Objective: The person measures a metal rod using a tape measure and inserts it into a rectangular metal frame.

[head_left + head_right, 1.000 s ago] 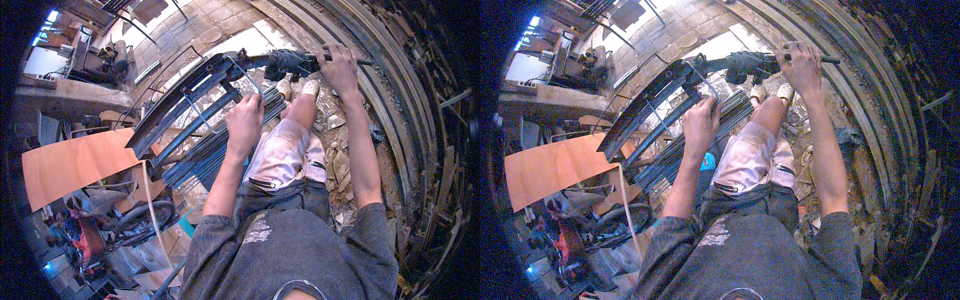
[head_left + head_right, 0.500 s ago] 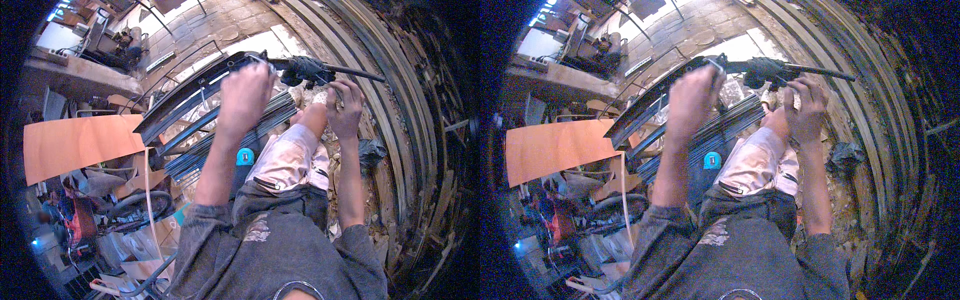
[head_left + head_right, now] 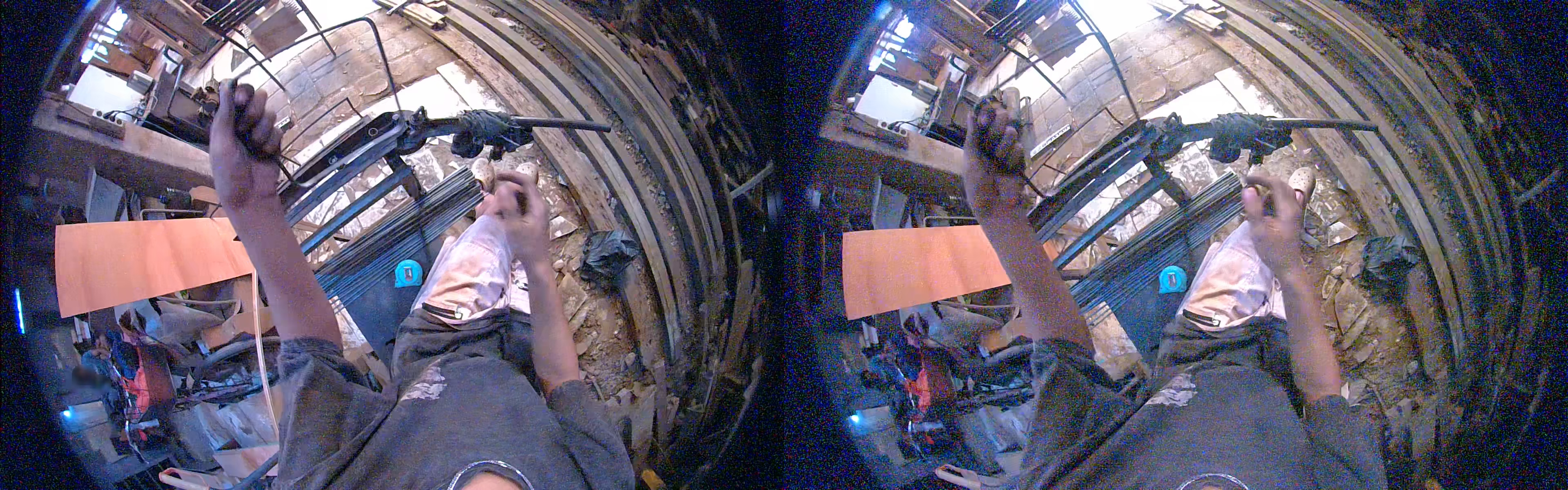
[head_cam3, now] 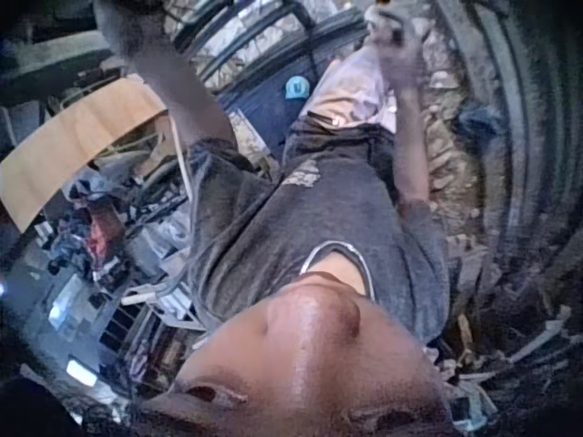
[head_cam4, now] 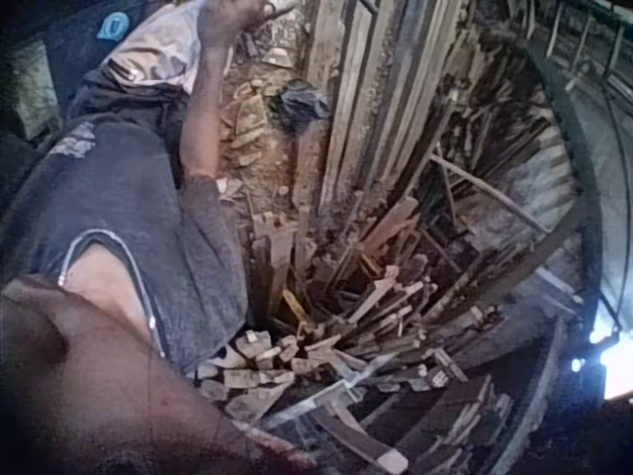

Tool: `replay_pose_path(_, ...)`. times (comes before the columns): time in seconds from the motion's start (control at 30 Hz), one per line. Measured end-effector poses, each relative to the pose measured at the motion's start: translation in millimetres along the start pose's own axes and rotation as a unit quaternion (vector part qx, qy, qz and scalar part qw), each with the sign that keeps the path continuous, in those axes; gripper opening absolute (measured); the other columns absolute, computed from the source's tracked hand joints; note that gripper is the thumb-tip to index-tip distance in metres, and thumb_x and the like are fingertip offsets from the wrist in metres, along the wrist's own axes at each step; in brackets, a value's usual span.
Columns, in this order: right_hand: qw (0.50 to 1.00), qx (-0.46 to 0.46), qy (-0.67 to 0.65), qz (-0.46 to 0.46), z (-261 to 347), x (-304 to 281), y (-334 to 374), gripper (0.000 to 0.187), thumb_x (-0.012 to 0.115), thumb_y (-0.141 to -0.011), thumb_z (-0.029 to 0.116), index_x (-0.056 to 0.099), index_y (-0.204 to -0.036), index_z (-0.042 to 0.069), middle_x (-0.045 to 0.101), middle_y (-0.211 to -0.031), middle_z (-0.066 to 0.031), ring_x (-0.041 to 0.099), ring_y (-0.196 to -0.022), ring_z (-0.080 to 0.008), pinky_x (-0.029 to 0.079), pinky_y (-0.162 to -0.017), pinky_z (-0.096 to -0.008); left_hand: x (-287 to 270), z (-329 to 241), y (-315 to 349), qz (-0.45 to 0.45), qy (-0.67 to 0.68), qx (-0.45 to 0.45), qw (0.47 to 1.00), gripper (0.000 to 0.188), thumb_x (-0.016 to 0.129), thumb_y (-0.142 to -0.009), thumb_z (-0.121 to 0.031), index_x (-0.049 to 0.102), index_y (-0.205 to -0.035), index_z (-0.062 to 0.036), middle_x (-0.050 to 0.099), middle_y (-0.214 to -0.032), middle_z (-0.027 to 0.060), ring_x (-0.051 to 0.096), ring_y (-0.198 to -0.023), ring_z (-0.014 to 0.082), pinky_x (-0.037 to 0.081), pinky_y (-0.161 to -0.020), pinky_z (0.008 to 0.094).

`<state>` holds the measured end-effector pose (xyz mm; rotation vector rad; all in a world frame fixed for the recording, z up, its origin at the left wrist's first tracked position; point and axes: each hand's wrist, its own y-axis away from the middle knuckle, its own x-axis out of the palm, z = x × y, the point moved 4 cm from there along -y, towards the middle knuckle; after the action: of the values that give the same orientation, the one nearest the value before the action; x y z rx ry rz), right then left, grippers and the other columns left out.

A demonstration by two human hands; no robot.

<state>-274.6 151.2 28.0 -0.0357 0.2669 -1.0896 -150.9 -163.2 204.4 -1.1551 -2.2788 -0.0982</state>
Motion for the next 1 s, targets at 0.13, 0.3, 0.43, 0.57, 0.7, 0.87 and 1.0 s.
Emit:
replay_pose_path(0.13, 0.918, 0.124, -0.337, 0.17, 42.1, 58.3, -0.6, 0.034, 0.044, -0.101, 0.022, 0.048, -0.131, 0.007, 0.062, -0.113, -0.0098, 0.061, -0.074, -0.0131, 0.051, -0.066, -0.0264, -10.7, 29.2, 32.2, 0.048, 0.148, -0.021, 0.988, 0.025, 0.046, -0.101, -0.034, 0.046, -0.088, -0.0123, 0.031, -0.068, -0.005, 0.025, -0.049, 0.0042, 0.023, -0.038, 0.0177)
replay_pose_path(0.3, 0.88, 0.096, -0.43, 0.176, 60.4, 62.1, -3.3, 0.033, 0.041, -0.102, 0.02, 0.047, -0.133, 0.007, 0.064, -0.106, -0.0119, 0.062, -0.074, -0.0145, 0.052, -0.066, -0.0271, -9.6, 76.1, 56.1, 0.084, 0.273, -0.072, 0.956, 0.028, 0.044, -0.101, -0.033, 0.05, -0.094, -0.0068, 0.042, -0.073, 0.0002, 0.044, -0.063, 0.0099, 0.042, -0.048, 0.0197)
replay_pose_path(0.43, 0.924, 0.082, -0.342, 0.152, 45.6, 44.4, -1.5, 0.032, 0.042, -0.102, 0.018, 0.051, -0.13, 0.005, 0.066, -0.099, -0.0121, 0.064, -0.073, -0.0159, 0.053, -0.067, -0.0282, -27.2, 97.1, 73.6, 0.008, 0.174, -0.089, 0.981, 0.054, 0.037, -0.1, -0.046, 0.056, -0.117, 0.0015, 0.062, -0.108, 0.0177, 0.06, -0.101, 0.0307, 0.051, -0.088, 0.0438)
replay_pose_path(0.57, 0.929, 0.132, -0.327, 0.109, 35.9, 31.5, 2.0, 0.035, 0.044, -0.1, 0.017, 0.052, -0.131, 0.002, 0.066, -0.099, -0.0132, 0.061, -0.068, -0.0146, 0.052, -0.063, -0.026, -37.6, 107.7, 90.8, 0.003, 0.157, -0.121, 0.98, 0.071, 0.028, -0.099, -0.053, 0.049, -0.128, 0.008, 0.054, -0.127, 0.027, 0.056, -0.115, 0.0365, 0.046, -0.099, 0.0482)
replay_pose_path(0.7, 0.909, 0.151, -0.368, 0.121, 23.6, 27.9, 4.5, 0.04, 0.041, -0.101, 0.026, 0.049, -0.134, 0.004, 0.066, -0.102, -0.0134, 0.061, -0.068, -0.0146, 0.051, -0.063, -0.0272, -33.5, 115.6, 98.3, -0.057, 0.081, -0.129, 0.987, 0.072, 0.03, -0.099, -0.053, 0.049, -0.127, 0.0095, 0.053, -0.127, 0.0292, 0.055, -0.116, 0.0386, 0.045, -0.101, 0.0478)
replay_pose_path(0.87, 0.873, 0.17, -0.431, 0.154, 12.9, 28.5, 9.5, 0.052, 0.034, -0.102, 0.042, 0.046, -0.136, 0.006, 0.066, -0.105, -0.0134, 0.061, -0.072, -0.0148, 0.051, -0.065, -0.0289, -41.1, 124.9, 105.5, -0.05, 0.138, -0.14, 0.979, 0.075, 0.03, -0.098, -0.055, 0.048, -0.126, 0.0121, 0.05, -0.128, 0.0321, 0.052, -0.119, 0.0414, 0.043, -0.103, 0.0488)
replay_pose_path(1.0, 0.87, 0.189, -0.426, 0.157, 8.2, 26.8, 11.3, 0.058, 0.031, -0.101, 0.048, 0.045, -0.136, 0.004, 0.065, -0.107, -0.013, 0.061, -0.073, -0.0154, 0.051, -0.066, -0.0288, -42.6, 128.6, 110.2, -0.048, 0.131, -0.144, 0.98, 0.075, 0.027, -0.098, -0.055, 0.049, -0.125, 0.0117, 0.052, -0.127, 0.0317, 0.053, -0.118, 0.0419, 0.044, -0.102, 0.0488)
